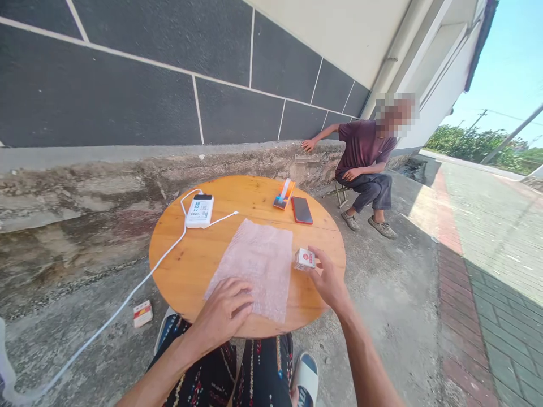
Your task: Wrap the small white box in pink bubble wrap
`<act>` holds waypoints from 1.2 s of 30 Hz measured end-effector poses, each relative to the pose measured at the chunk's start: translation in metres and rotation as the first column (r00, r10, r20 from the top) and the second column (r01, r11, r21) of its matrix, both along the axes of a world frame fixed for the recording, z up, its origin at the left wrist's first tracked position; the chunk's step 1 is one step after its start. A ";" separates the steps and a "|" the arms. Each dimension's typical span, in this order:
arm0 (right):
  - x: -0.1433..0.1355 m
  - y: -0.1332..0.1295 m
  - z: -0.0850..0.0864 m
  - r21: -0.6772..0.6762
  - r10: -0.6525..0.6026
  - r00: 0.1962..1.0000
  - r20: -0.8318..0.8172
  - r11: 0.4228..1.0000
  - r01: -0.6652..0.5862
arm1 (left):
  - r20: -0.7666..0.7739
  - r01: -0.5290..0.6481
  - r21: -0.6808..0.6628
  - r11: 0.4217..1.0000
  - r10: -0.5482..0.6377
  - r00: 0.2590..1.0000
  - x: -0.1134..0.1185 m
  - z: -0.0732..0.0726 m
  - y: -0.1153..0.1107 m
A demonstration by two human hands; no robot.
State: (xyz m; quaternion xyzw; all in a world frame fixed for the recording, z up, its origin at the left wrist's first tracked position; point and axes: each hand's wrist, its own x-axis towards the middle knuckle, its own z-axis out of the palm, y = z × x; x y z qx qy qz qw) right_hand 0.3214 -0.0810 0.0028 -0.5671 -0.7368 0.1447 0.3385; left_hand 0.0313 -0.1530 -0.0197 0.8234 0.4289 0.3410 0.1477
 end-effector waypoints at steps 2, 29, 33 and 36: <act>0.015 -0.004 -0.001 -0.042 -0.032 0.997 0.072 0.998 0.035 | -0.006 -0.004 -0.005 1.000 0.004 1.000 0.001 0.001 -0.001; -0.109 0.011 0.001 0.051 0.068 0.857 0.510 0.993 -0.109 | -0.240 -0.172 0.075 0.982 0.185 0.953 -0.021 0.004 0.092; -0.124 -0.002 0.004 0.043 0.169 0.841 0.514 0.974 -0.223 | -0.189 -0.163 0.067 0.984 0.173 0.967 -0.023 0.003 0.092; -0.119 -0.015 -0.002 0.018 0.194 0.849 0.491 0.972 -0.232 | -0.131 -0.176 0.030 0.984 0.178 0.975 -0.025 0.004 0.093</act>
